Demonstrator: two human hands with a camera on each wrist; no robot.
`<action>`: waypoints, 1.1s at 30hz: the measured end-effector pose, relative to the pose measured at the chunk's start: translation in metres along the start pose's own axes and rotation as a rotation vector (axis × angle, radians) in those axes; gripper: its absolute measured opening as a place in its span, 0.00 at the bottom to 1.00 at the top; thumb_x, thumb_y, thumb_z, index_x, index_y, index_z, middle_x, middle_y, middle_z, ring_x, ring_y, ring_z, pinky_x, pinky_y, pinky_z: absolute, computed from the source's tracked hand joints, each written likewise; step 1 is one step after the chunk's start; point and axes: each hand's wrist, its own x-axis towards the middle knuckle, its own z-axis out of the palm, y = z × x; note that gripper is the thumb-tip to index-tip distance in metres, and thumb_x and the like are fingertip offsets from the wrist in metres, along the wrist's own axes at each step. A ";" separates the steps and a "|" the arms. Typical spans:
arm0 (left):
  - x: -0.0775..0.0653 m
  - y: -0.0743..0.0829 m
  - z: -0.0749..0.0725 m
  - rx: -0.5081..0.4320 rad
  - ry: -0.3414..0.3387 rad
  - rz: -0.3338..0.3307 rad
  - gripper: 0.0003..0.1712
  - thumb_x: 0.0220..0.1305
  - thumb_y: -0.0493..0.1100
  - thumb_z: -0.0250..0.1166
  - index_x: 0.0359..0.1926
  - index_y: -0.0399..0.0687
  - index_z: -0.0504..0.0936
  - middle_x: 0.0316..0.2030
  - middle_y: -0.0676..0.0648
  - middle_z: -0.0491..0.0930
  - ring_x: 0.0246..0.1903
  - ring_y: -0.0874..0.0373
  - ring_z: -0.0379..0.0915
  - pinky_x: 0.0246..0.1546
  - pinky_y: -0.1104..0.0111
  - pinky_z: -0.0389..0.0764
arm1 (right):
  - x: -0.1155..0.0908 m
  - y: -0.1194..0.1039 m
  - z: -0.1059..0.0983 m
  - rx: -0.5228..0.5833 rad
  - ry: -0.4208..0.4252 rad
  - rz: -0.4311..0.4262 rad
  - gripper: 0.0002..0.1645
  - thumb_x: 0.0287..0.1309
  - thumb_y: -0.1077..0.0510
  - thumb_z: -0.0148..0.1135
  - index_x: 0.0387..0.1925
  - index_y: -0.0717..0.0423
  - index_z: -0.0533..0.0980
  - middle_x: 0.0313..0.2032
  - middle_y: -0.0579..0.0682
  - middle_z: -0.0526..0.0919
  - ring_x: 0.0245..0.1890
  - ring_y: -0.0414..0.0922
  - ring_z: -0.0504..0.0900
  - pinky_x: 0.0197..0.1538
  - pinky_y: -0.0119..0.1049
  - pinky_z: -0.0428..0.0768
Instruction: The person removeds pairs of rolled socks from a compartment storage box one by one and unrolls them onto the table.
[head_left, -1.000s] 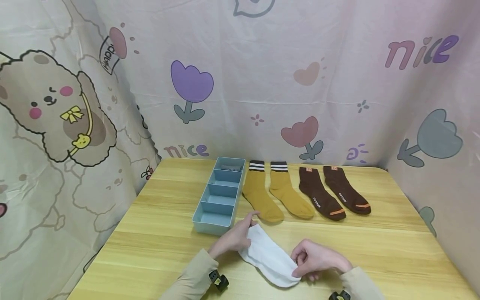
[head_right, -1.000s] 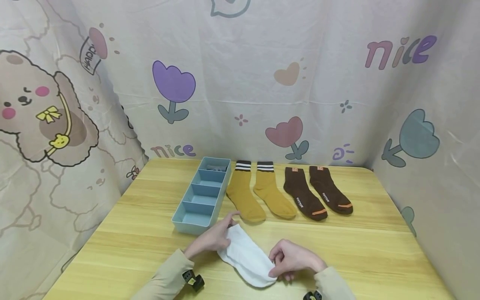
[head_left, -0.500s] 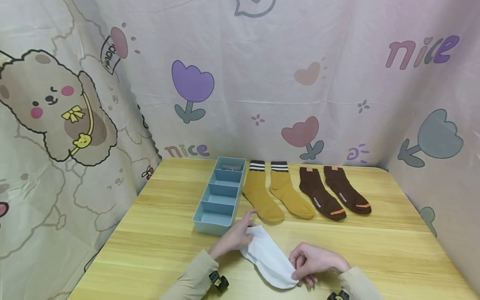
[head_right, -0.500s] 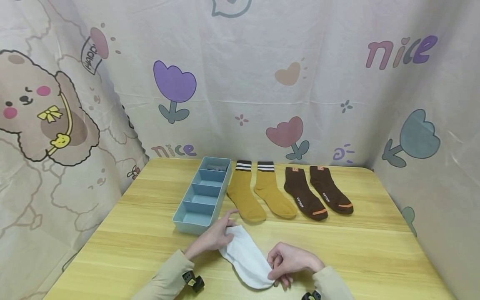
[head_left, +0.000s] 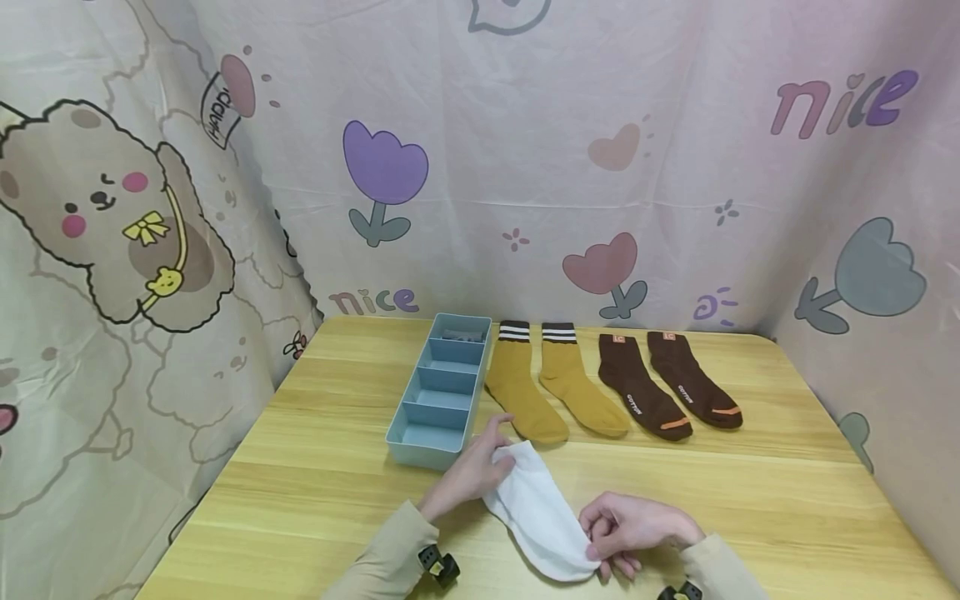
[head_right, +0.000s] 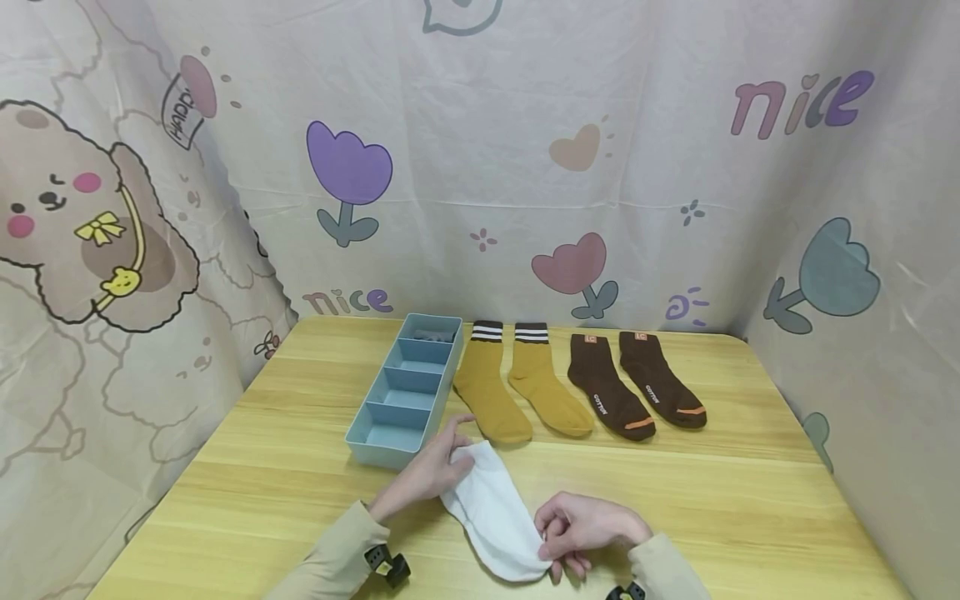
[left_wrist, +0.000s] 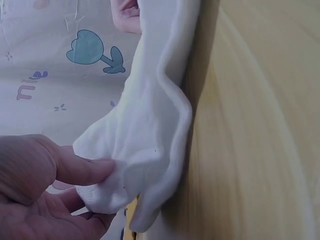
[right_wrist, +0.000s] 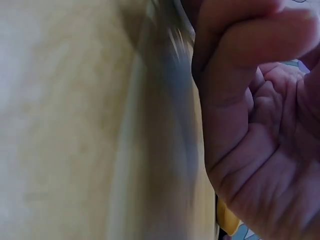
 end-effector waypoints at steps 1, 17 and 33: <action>0.000 0.001 0.000 0.000 0.008 -0.001 0.34 0.66 0.33 0.60 0.71 0.36 0.60 0.46 0.38 0.85 0.56 0.39 0.76 0.61 0.43 0.74 | -0.001 0.000 0.000 0.000 -0.007 -0.003 0.22 0.68 0.63 0.57 0.37 0.85 0.65 0.27 0.87 0.72 0.13 0.27 0.73 0.16 0.22 0.69; 0.006 0.010 0.000 -0.071 0.087 0.013 0.29 0.69 0.37 0.61 0.67 0.37 0.63 0.42 0.41 0.85 0.48 0.46 0.78 0.55 0.52 0.78 | -0.016 -0.006 -0.005 0.044 -0.013 -0.012 0.17 0.67 0.65 0.54 0.43 0.82 0.69 0.26 0.88 0.71 0.13 0.29 0.74 0.16 0.22 0.69; 0.011 0.015 0.001 -0.241 0.088 -0.023 0.29 0.68 0.36 0.62 0.66 0.35 0.64 0.45 0.35 0.84 0.50 0.38 0.82 0.57 0.46 0.80 | -0.019 -0.003 -0.005 -0.005 0.060 -0.112 0.17 0.69 0.64 0.52 0.31 0.79 0.71 0.19 0.78 0.65 0.16 0.27 0.71 0.15 0.21 0.67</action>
